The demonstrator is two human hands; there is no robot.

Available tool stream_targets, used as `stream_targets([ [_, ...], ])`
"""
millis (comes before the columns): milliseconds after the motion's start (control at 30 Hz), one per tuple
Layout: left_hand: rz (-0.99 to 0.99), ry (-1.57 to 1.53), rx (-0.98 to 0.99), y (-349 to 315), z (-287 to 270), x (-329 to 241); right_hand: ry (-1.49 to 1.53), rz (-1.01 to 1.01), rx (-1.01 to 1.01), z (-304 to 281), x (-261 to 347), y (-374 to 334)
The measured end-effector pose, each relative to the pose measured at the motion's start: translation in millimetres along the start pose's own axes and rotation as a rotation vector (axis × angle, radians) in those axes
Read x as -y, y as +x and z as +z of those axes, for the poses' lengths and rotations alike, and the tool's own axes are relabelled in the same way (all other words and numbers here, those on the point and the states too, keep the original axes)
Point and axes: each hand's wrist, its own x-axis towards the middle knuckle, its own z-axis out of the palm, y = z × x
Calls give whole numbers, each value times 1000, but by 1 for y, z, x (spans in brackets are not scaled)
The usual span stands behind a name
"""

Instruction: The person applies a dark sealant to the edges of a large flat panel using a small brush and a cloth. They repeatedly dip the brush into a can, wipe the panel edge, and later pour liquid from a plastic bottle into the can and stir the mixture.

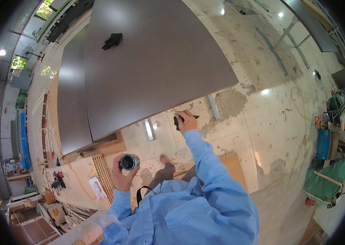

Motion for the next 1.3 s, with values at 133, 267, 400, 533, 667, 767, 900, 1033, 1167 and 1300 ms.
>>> stream_targets([
  [133,31,33,66,10,-42,31,-2,10,-141,19,9,-10],
  [267,48,9,92,11,-84,69,-74,82,-205,21,-2,-12],
  [400,53,44,127,14,-117,94,-157,122,-257,22,-10,-10],
  [533,54,14,114,14,-132,100,-158,127,-240,25,-8,-10],
  [667,31,-13,94,11,-134,96,-184,41,-285,29,-2,-14],
  [767,44,-40,107,10,-129,91,-153,92,-310,37,6,-20],
  [900,30,-47,143,6,-121,85,-134,-17,-101,49,16,-29],
  [1033,-6,-20,155,-2,-121,85,-86,48,-206,45,21,-30],
  [1167,-29,-84,171,-1,-119,89,-136,23,-81,44,27,-31],
  [1300,1,-91,165,6,-117,93,-171,-1,-136,42,27,-28],
])
